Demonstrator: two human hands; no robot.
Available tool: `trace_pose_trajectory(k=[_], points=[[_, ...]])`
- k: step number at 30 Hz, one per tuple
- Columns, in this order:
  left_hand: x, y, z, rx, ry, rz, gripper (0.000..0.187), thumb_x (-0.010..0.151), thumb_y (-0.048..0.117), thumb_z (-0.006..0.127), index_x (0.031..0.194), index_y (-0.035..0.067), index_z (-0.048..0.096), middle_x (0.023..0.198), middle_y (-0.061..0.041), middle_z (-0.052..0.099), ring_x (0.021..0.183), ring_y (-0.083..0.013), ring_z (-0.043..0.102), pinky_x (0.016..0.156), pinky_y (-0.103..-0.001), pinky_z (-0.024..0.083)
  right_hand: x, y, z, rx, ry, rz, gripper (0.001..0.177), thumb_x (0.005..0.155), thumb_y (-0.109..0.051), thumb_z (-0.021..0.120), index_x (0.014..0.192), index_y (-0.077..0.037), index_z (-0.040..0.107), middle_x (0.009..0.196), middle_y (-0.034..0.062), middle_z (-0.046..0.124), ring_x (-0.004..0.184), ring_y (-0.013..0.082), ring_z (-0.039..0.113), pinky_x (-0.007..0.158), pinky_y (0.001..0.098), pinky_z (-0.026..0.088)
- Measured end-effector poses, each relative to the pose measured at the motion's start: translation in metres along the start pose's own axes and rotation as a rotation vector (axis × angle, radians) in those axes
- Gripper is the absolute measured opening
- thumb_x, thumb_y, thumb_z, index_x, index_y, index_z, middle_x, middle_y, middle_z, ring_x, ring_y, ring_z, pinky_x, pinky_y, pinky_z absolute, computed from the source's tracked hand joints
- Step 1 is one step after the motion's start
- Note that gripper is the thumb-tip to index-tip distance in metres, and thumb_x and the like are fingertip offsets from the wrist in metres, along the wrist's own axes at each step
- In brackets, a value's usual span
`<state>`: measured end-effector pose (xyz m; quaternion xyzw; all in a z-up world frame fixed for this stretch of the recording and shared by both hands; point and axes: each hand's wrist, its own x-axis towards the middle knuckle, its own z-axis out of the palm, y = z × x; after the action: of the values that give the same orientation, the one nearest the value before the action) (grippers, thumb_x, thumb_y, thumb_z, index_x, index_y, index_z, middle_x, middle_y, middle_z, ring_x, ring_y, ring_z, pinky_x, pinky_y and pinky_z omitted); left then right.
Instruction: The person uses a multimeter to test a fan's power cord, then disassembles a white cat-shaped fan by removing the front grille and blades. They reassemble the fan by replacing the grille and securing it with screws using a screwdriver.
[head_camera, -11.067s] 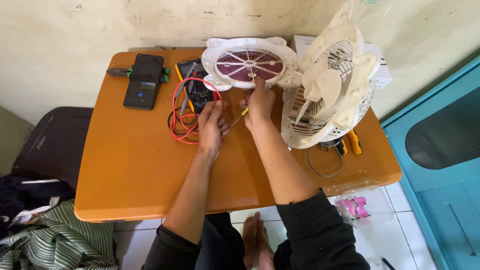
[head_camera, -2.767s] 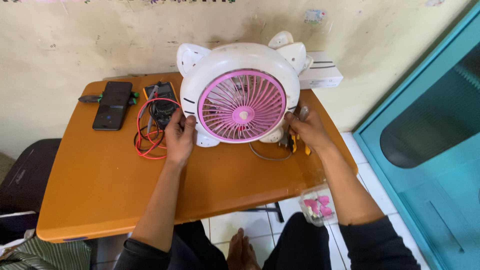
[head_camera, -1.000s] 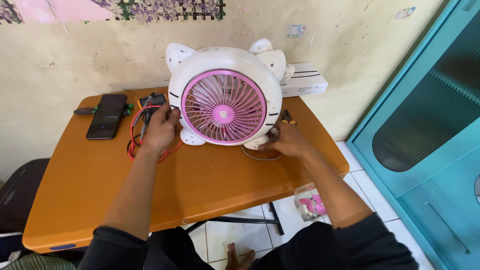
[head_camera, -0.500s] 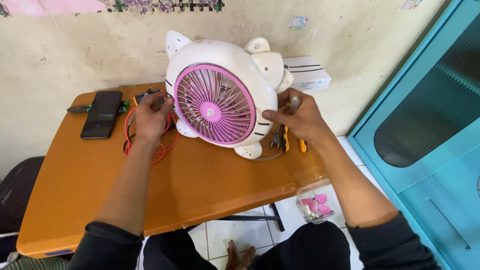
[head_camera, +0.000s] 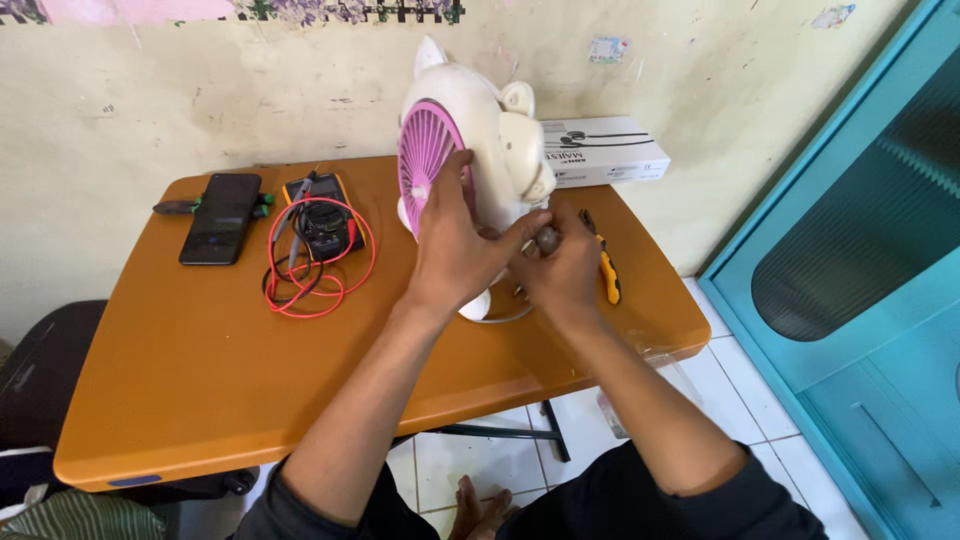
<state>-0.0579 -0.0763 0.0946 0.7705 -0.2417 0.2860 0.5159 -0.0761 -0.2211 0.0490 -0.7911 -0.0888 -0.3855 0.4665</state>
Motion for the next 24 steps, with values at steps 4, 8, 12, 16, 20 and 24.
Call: trace_pose_trajectory(k=[4, 8, 12, 16, 20, 24], points=[[0.010, -0.005, 0.006, 0.025, 0.049, -0.013, 0.100, 0.069, 0.040, 0.096, 0.135, -0.010, 0.039, 0.117, -0.029, 0.065, 0.108, -0.0399, 0.069, 0.090, -0.045, 0.056, -0.005, 0.000, 0.021, -0.037, 0.072, 0.019, 0.037, 0.072, -0.012, 0.090, 0.095, 0.001, 0.063, 0.083, 0.0135, 0.065, 0.066, 0.0177, 0.058, 0.057, 0.0329, 0.051], [0.019, -0.021, 0.001, 0.037, 0.105, 0.045, 0.092, 0.068, 0.034, 0.095, 0.131, -0.009, 0.044, 0.119, -0.029, 0.064, 0.106, -0.0404, 0.069, 0.086, -0.044, 0.058, -0.013, -0.006, 0.028, 0.051, -0.006, -0.059, 0.038, 0.077, -0.015, 0.089, 0.103, -0.001, 0.066, 0.099, 0.0118, 0.074, 0.086, 0.0210, 0.073, 0.074, 0.0325, 0.058], [0.028, -0.034, -0.019, 0.199, 0.027, -0.026, 0.069, 0.073, 0.022, 0.088, 0.132, -0.002, 0.061, 0.107, -0.026, 0.066, 0.095, -0.0407, 0.069, 0.084, -0.045, 0.057, -0.018, -0.014, 0.022, 0.003, -0.143, -0.381, 0.042, 0.081, -0.018, 0.088, 0.112, 0.000, 0.067, 0.110, 0.0150, 0.070, 0.099, 0.0290, 0.071, 0.085, 0.0371, 0.057], [0.035, -0.048, -0.043, 0.193, -0.061, 0.004, 0.060, 0.071, 0.018, 0.086, 0.126, -0.001, 0.069, 0.097, -0.024, 0.066, 0.087, -0.0373, 0.069, 0.082, -0.043, 0.057, -0.002, -0.008, 0.006, -0.065, -0.110, -0.280, 0.024, 0.089, -0.021, 0.083, 0.105, -0.007, 0.073, 0.104, 0.0101, 0.074, 0.093, 0.0256, 0.072, 0.083, 0.0366, 0.057], [0.047, -0.065, -0.060, -0.014, -0.166, 0.056, 0.058, 0.073, 0.016, 0.086, 0.124, -0.005, 0.068, 0.105, -0.020, 0.068, 0.095, -0.0283, 0.071, 0.085, -0.040, 0.059, 0.056, 0.011, -0.021, -0.082, -0.024, -0.013, 0.029, 0.091, -0.028, 0.085, 0.109, -0.008, 0.074, 0.107, 0.0072, 0.074, 0.093, 0.0211, 0.068, 0.081, 0.0358, 0.053], [0.064, -0.090, -0.081, -0.171, -0.330, -0.102, 0.055, 0.072, 0.015, 0.083, 0.121, -0.004, 0.068, 0.114, -0.015, 0.073, 0.104, -0.0225, 0.072, 0.092, -0.038, 0.059, 0.103, 0.022, -0.045, -0.033, -0.100, -0.045, 0.051, 0.089, -0.027, 0.086, 0.132, -0.011, 0.065, 0.130, 0.0087, 0.067, 0.123, 0.0210, 0.062, 0.097, 0.0357, 0.052]])
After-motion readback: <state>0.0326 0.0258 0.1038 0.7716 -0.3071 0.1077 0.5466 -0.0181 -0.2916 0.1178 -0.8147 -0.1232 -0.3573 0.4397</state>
